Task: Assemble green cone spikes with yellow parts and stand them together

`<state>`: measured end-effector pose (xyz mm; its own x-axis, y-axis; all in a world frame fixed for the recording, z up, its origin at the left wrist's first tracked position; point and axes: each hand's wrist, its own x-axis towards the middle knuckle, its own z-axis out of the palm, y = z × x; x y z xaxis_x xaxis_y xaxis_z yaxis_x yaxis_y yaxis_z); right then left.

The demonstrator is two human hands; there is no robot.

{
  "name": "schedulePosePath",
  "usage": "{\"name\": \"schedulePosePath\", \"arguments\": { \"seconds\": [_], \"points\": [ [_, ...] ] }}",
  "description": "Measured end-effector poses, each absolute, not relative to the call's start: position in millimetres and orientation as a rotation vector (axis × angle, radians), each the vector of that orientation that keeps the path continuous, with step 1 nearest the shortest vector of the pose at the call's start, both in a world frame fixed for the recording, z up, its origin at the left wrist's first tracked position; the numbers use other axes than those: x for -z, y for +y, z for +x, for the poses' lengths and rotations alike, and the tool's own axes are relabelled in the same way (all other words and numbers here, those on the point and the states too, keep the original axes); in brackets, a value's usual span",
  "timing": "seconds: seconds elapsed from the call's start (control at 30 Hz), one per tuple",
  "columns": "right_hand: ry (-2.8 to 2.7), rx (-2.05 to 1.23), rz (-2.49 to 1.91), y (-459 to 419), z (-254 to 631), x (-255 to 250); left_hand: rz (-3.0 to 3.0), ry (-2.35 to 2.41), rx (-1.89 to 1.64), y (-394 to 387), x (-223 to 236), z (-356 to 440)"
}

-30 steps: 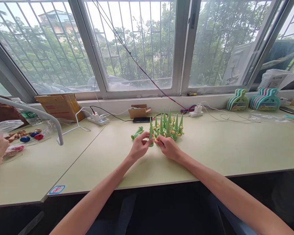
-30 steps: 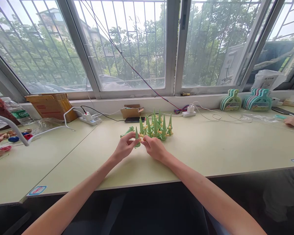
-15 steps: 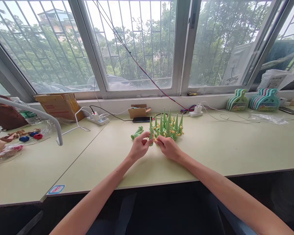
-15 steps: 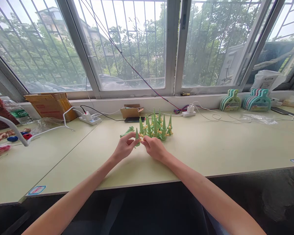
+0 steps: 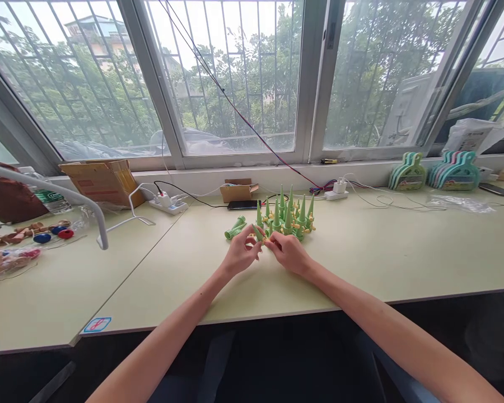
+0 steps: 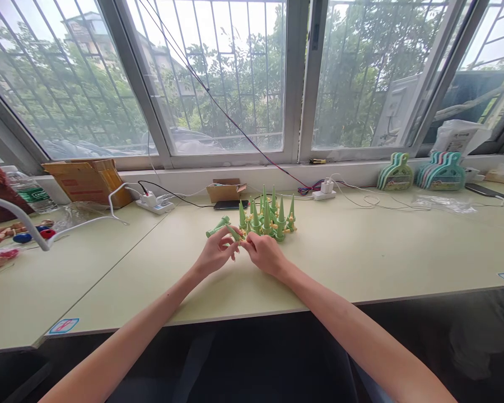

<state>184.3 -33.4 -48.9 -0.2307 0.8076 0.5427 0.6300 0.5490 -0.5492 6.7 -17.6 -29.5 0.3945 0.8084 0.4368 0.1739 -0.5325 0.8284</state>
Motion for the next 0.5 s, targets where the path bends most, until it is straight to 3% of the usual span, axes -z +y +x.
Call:
{"name": "schedulePosePath", "arguments": {
  "seconds": [0.5],
  "points": [
    [-1.981, -0.313, -1.078, -36, 183, 47, 1.710, 0.793, -0.985, -24, 18, 9]
  ]
}}
